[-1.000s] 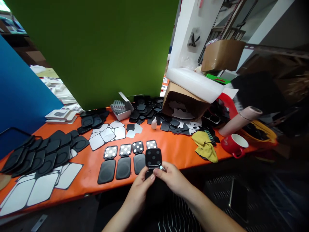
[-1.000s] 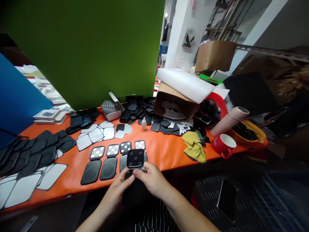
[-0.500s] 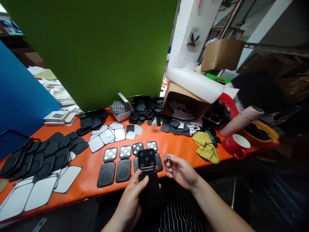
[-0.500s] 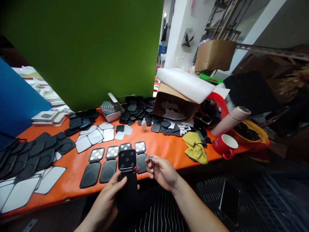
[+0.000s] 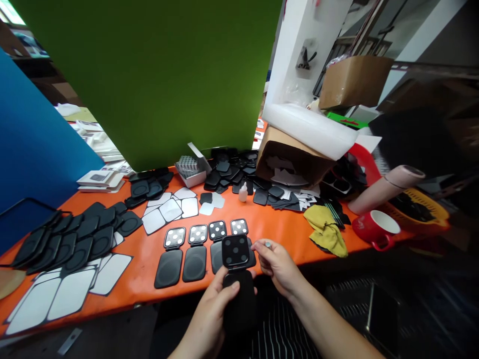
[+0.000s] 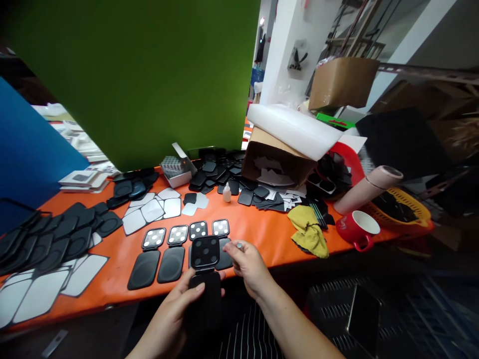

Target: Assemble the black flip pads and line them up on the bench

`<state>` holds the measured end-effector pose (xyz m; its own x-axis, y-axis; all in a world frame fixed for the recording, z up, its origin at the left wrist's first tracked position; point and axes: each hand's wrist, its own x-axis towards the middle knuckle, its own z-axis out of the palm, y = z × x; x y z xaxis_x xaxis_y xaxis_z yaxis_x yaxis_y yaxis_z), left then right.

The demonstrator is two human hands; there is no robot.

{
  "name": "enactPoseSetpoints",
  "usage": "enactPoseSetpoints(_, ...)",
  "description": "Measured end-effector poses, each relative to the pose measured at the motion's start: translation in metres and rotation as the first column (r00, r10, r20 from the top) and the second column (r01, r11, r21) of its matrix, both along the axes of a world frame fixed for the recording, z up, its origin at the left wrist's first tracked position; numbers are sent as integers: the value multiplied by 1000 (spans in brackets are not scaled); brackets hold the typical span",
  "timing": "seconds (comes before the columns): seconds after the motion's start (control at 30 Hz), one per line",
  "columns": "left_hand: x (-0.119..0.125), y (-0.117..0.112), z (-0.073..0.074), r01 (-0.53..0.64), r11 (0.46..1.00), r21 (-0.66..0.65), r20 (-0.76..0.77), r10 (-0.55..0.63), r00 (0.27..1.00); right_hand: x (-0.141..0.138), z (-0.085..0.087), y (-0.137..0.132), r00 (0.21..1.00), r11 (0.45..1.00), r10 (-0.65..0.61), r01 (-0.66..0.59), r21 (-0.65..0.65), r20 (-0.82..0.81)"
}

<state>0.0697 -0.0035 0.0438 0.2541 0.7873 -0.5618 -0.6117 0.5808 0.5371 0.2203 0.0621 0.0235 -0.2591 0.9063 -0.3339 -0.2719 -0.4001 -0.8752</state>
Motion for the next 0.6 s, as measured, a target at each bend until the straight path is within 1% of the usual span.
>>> enactPoseSetpoints(0.13,1,-1,2,43,999,9,-18,-43,999,-10,4,1,997,998,52,-54,31,59)
enactPoseSetpoints(0.2,0,-2,2,62,998,31,-29,-61,998,-13,6,1,996,997,40,-45,59,84)
enactPoseSetpoints(0.33,-5,-1,0,47,992,118,-87,-37,996,-15,7,-2,996,996,6,-14,83,90)
enactPoseSetpoints(0.4,-9,0,-2,46,990,134,-154,-25,988,-15,8,-2,998,998,-3,-1,58,67)
enactPoseSetpoints(0.5,-14,2,-4,45,988,150,-268,-3,963,-15,6,-4,1000,998,25,-26,-50,-15)
enactPoseSetpoints(0.6,-16,2,-3,24,984,177,-334,37,942,-17,3,-7,994,990,43,-56,-128,-104)
